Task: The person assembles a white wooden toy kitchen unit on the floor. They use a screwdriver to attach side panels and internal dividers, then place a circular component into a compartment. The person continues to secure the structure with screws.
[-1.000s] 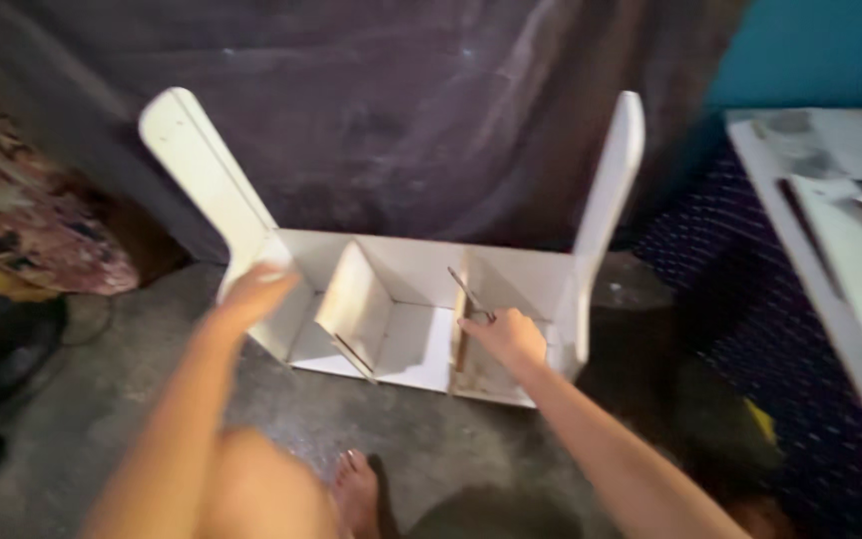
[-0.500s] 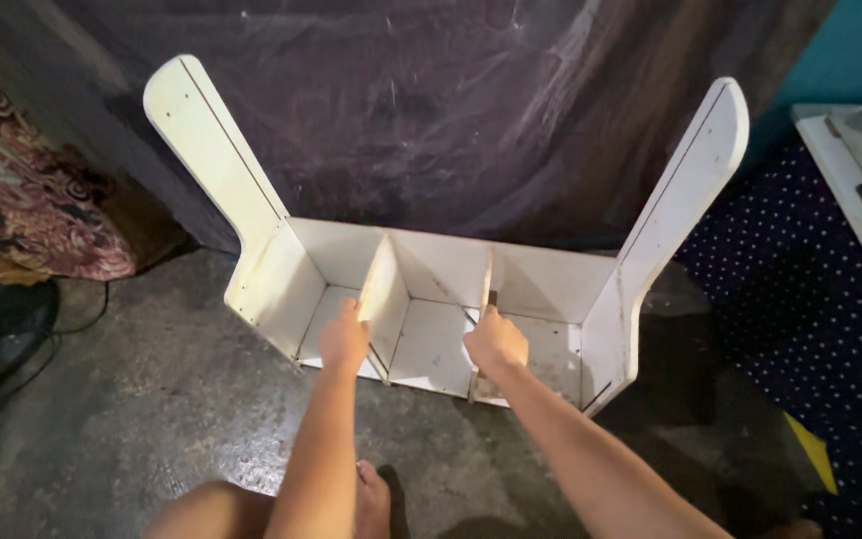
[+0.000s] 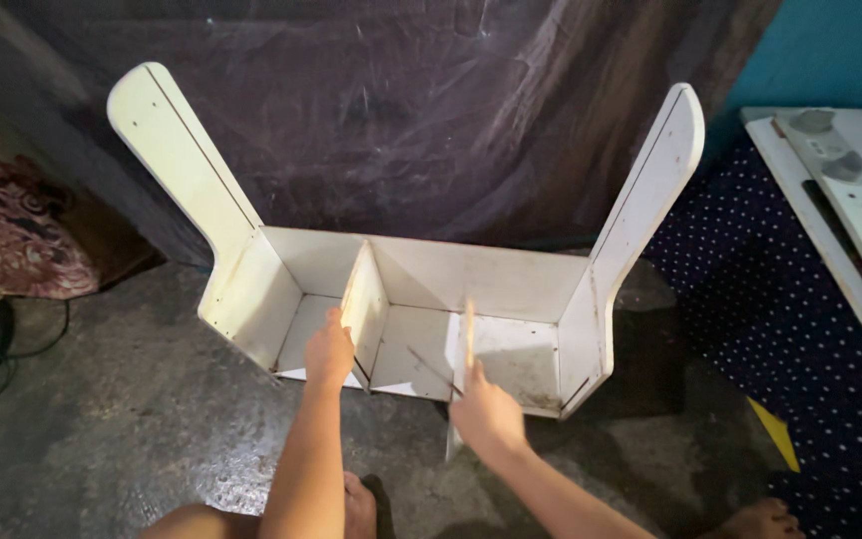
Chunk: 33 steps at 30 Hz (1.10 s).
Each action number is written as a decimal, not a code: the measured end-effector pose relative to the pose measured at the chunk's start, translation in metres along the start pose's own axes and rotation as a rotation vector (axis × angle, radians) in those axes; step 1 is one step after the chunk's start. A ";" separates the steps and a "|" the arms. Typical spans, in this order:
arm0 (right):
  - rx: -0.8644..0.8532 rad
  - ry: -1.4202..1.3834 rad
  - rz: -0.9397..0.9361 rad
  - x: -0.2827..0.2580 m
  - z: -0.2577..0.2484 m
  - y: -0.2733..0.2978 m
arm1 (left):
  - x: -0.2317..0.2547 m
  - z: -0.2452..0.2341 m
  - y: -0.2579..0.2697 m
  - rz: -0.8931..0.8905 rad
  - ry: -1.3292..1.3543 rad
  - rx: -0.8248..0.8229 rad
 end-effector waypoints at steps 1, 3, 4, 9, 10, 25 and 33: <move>-0.026 -0.024 0.002 0.007 -0.004 0.013 | 0.000 -0.004 0.001 -0.001 0.004 0.002; -0.045 -0.037 0.012 0.024 -0.017 0.033 | 0.000 -0.005 0.005 -0.024 -0.003 -0.019; -0.051 -0.045 0.016 0.032 -0.023 0.041 | -0.003 -0.006 0.006 -0.044 -0.016 -0.035; 0.037 -0.082 -0.063 0.048 -0.036 0.055 | -0.018 -0.010 0.020 -0.005 -0.023 -0.032; 0.038 -0.103 -0.092 0.046 -0.033 0.057 | -0.021 -0.009 0.026 0.008 -0.025 -0.019; -0.053 -0.076 -0.012 0.088 -0.025 0.130 | -0.032 0.019 0.063 0.021 -0.043 0.030; -0.040 -0.002 0.136 0.139 -0.079 0.137 | -0.034 -0.016 0.109 -0.045 -0.049 -0.016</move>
Point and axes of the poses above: each hand's wrist, its own y-axis away from the middle knuckle, its own z-axis out of the palm, x = y × z, the point moved 5 cm from there along -y, towards the middle knuckle, and after that the axes turned 7 degrees about -x, right-handed, at the moved point
